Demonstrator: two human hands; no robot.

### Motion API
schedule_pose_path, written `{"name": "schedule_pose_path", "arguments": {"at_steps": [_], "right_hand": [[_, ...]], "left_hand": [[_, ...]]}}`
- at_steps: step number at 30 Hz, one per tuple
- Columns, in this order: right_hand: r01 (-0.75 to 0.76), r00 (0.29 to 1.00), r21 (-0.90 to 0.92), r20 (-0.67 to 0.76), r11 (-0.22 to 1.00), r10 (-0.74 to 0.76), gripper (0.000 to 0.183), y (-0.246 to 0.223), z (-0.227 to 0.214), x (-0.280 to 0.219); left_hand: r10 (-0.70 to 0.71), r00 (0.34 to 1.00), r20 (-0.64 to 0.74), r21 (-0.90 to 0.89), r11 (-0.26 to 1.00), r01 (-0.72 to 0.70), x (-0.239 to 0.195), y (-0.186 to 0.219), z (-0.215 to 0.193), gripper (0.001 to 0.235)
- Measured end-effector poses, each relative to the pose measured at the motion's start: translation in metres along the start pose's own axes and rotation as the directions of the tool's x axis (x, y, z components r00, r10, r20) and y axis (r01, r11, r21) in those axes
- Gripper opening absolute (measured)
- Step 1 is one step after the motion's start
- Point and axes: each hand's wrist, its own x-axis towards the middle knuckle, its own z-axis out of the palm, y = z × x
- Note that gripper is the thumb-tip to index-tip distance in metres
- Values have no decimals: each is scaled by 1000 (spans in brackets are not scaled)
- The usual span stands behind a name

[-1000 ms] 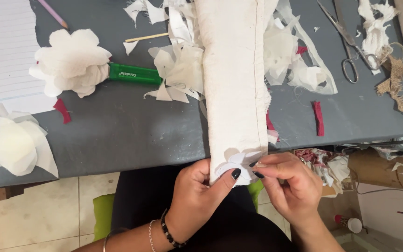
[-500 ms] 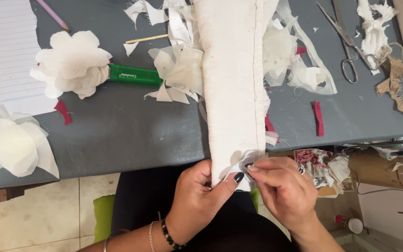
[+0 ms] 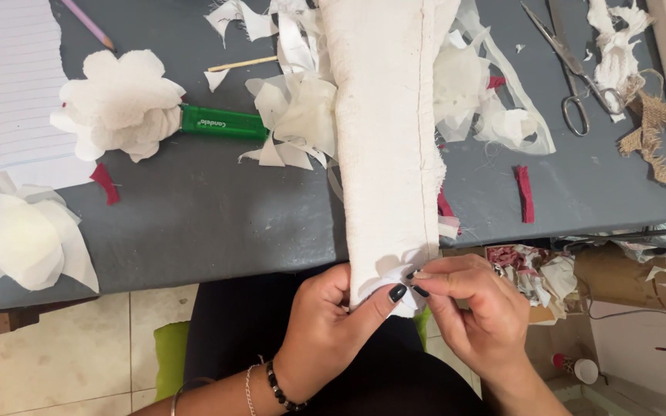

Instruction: Cutting out flower shapes from white fabric using scissors on a workspace.

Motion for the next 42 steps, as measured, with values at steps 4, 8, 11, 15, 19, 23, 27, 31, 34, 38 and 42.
{"name": "schedule_pose_path", "arguments": {"at_steps": [4,8,11,15,19,23,27,31,34,38,42], "right_hand": [[1,999,-26,54,1000,0,7,-1,1,4],[-107,992,79,71,991,101,11,-1,-7,5],[-256,966,233,106,938,237,7,4,-10,-1],[-365,931,387,152,847,332,10,13,-9,-12],[-418,906,525,186,741,380,7,13,-8,-10],[-498,859,523,190,692,475,13,17,-5,-11],[-466,875,482,129,742,466,8,19,-3,-10],[-440,896,427,144,790,421,9,22,-4,-9],[-393,919,331,154,858,362,10,20,-5,-4],[-318,944,192,158,928,291,10,14,-7,2],[-262,961,167,133,950,242,8,7,-7,9]], "left_hand": [[37,999,19,-15,999,-37,0,-5,1,26],[24,999,33,-66,998,-22,-1,-3,1,19],[-11,999,35,-100,995,14,-1,-1,1,25],[-69,997,46,-156,985,76,-4,5,4,33],[-29,999,33,-90,995,32,-5,1,1,25],[17,996,82,-87,996,-10,-2,-3,-2,19],[51,988,144,-200,979,-21,0,-1,-5,25],[86,971,225,-182,982,-45,2,2,-8,27],[85,972,220,-171,984,-47,4,0,-9,25],[83,976,203,-158,986,-51,5,1,-10,27],[97,976,193,-126,989,-73,4,1,-11,23]]}}
